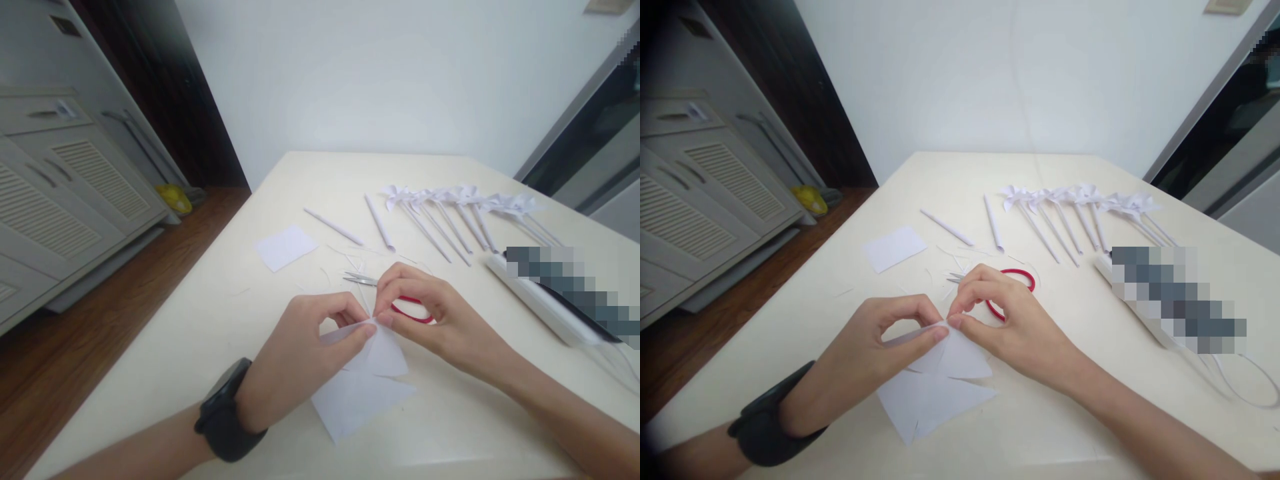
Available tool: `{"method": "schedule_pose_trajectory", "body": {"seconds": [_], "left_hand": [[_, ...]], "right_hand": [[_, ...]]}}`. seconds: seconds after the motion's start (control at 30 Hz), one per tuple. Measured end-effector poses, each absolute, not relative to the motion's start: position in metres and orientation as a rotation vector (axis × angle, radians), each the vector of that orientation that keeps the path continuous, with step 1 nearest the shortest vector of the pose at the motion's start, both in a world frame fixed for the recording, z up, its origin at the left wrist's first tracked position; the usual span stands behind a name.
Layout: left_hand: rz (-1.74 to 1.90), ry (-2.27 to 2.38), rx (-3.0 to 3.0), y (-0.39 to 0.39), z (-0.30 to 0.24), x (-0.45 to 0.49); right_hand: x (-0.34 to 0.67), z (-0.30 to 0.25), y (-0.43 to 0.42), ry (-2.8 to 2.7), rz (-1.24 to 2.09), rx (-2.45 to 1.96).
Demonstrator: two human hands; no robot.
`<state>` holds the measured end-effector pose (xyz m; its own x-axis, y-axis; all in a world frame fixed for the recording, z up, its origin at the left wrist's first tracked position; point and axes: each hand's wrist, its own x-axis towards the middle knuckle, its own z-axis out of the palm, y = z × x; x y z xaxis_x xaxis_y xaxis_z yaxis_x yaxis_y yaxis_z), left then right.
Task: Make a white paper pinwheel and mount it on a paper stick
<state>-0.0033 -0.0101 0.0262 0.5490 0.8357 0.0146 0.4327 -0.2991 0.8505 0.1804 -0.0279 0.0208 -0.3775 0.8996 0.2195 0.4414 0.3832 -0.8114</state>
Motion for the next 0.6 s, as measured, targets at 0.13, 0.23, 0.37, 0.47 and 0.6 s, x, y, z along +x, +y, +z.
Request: {"method": "schedule_pose_trajectory", "body": {"seconds": [0.13,0.23,0.37,0.47,0.6], "left_hand": [[0.638,1.013,1.972,-0.0113,0.0185,-0.0038],[0.624,1.013,1.983,-0.011,0.0166,-0.004],[0.595,1.028,2.011,-0.008,0.0165,-0.0042],[0.557,1.035,2.037,-0.006,0.016,-0.0044],[0.542,1.029,2.049,-0.0055,0.0144,-0.0048]], "right_hand": [[0.181,0.0188,-0.0285,-2.011,0.815,-1.18],[0.1815,0.0179,-0.0274,-2.004,0.83,-1.185],[0.1819,0.0177,-0.0257,-2.017,0.841,-1.19],[0.1826,0.0168,-0.0244,-2.039,0.841,-1.206],[0.1839,0.0144,-0.0231,-2.042,0.88,-1.225]]}}
